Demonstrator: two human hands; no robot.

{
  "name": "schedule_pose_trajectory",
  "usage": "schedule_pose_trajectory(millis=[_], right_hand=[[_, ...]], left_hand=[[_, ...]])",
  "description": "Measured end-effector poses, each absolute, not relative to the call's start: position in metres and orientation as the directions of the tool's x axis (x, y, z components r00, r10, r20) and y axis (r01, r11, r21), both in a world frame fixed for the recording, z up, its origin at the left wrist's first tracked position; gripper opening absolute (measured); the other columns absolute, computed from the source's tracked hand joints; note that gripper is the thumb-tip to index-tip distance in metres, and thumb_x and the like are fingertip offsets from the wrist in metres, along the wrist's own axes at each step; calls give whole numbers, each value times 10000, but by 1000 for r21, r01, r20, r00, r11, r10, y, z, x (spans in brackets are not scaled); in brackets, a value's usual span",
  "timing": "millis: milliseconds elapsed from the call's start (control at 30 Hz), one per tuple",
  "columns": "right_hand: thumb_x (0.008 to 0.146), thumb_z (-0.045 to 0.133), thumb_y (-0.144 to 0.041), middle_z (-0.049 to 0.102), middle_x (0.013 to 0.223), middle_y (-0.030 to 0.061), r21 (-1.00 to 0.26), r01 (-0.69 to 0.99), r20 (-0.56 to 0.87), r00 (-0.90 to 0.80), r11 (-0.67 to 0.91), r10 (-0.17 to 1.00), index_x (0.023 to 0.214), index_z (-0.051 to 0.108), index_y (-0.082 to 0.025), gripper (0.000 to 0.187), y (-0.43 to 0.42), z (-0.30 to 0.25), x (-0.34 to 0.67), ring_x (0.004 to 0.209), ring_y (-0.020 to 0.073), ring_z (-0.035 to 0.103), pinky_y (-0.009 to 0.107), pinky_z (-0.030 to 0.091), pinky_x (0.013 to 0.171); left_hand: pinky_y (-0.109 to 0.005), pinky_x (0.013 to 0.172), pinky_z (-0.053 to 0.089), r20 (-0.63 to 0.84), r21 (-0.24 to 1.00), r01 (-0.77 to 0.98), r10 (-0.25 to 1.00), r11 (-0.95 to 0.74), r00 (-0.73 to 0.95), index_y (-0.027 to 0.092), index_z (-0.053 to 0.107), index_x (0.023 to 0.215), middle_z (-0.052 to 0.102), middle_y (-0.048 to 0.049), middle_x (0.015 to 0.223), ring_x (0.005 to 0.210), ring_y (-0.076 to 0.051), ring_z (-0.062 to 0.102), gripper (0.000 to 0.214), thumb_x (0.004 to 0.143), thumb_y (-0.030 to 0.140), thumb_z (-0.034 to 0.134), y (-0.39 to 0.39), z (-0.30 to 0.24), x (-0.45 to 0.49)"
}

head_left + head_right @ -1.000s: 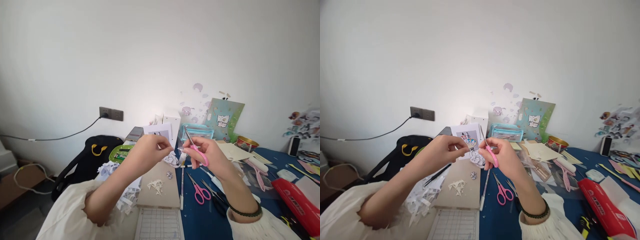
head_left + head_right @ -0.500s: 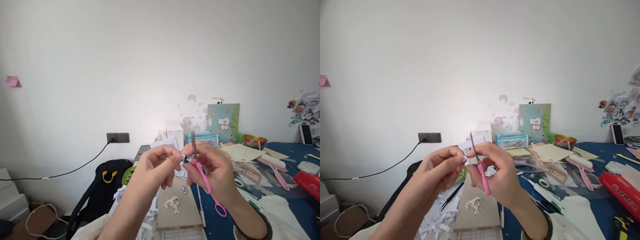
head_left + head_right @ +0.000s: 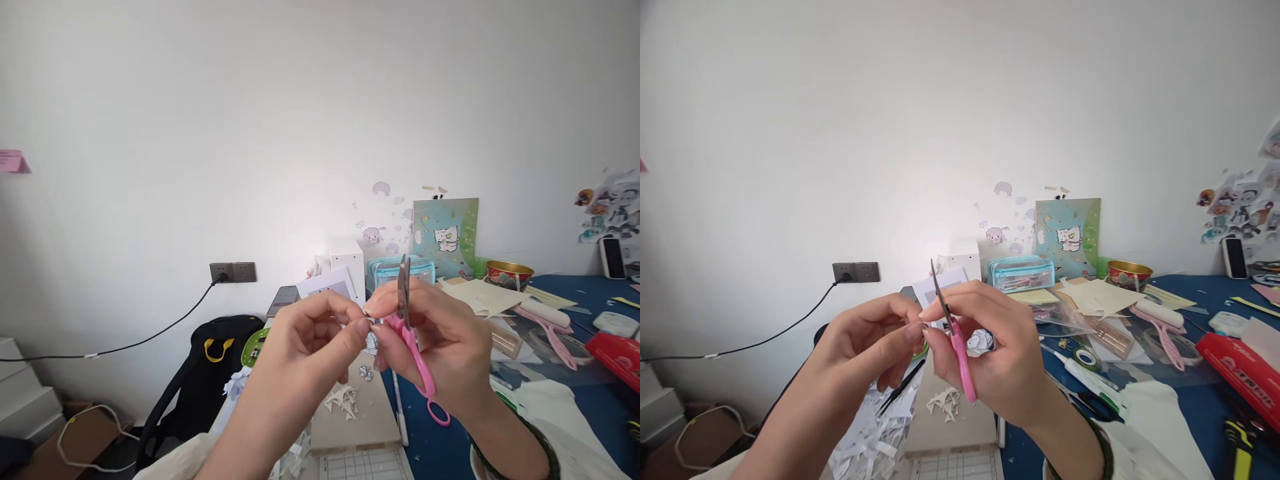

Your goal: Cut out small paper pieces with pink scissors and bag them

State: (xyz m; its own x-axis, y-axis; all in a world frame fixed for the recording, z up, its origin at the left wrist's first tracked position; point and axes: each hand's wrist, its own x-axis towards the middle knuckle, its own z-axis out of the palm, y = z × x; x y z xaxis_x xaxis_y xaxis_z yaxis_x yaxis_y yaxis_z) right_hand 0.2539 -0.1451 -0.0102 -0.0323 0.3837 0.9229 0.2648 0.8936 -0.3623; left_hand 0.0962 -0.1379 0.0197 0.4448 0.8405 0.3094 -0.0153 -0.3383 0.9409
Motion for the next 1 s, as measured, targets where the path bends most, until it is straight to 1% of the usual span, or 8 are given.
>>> schedule_pose_trajectory(millis=[133, 233, 367, 467, 600, 700, 867, 1000], right_hand=[[781, 639, -60, 625, 866, -6, -415, 228, 901, -31, 881, 433, 921, 639, -257, 242, -144, -10, 254, 503, 81, 575, 216, 531, 430], [785, 668, -105, 619, 859, -28, -515, 167, 851, -17, 841, 525, 895, 638, -251, 185, -145, -8, 255, 462, 57, 590, 180, 512, 418], [815, 683, -193, 603, 605, -78, -705, 23, 709, 23, 709, 705, 852, 642, -237, 71, -145, -4, 260, 406, 51, 596, 126, 498, 420], [826, 681, -232, 620, 587, -81, -759, -72, 647, 31, 647, 762, 846, 643, -230, 43, -144, -3, 262, 394, 45, 588, 118, 503, 421], [817, 690, -263, 573, 473, -91, -791, -77, 609, 3, 607, 793, 845, 641, -222, 70, -146, -2, 260, 373, 55, 576, 122, 487, 415], [817, 683, -251, 565, 430, -91, -800, -48, 599, -23, 597, 800, 902, 633, -226, 102, -152, -2, 257, 375, 72, 584, 126, 484, 404], [782, 689, -143, 586, 561, -88, -728, 18, 686, 30, 686, 727, 916, 634, -257, 184, -158, -1, 253, 411, 71, 609, 128, 506, 413], [786, 677, -128, 654, 769, -54, -656, 117, 752, 30, 745, 658, 890, 642, -272, 182, -158, -2, 251, 426, 51, 602, 129, 510, 412]], left_hand=[[-140, 442, 335, 251, 954, 29, 850, -297, 463, 190, 614, 694, 500, 59, 520, 477, -58, 393, 186, 766, 347, 683, -139, 24, 96], [-144, 431, 329, 238, 957, 31, 842, -289, 484, 187, 625, 687, 565, 45, 558, 468, -53, 416, 163, 768, 317, 678, -140, 25, 97], [-151, 413, 315, 273, 951, 12, 854, -310, 443, 192, 666, 714, 626, 25, 628, 465, -52, 441, 133, 775, 310, 672, -139, 23, 96], [-158, 409, 304, 305, 944, -5, 864, -331, 401, 196, 698, 707, 642, 17, 649, 454, -47, 409, 140, 783, 310, 668, -138, 21, 95], [-167, 445, 330, 325, 938, -18, 857, -347, 400, 212, 726, 728, 674, 4, 674, 478, -59, 415, 173, 804, 354, 664, -137, 18, 91], [-173, 452, 332, 318, 941, -22, 864, -337, 390, 211, 729, 733, 691, -2, 699, 473, -58, 420, 189, 807, 373, 664, -136, 16, 91], [-164, 447, 343, 326, 943, -73, 863, -324, 386, 207, 706, 702, 686, 8, 683, 449, -49, 411, 160, 799, 330, 677, -135, 17, 95], [-148, 426, 339, 304, 951, -63, 870, -304, 387, 195, 679, 700, 615, 27, 595, 440, -45, 403, 156, 767, 334, 700, -138, 19, 98]])
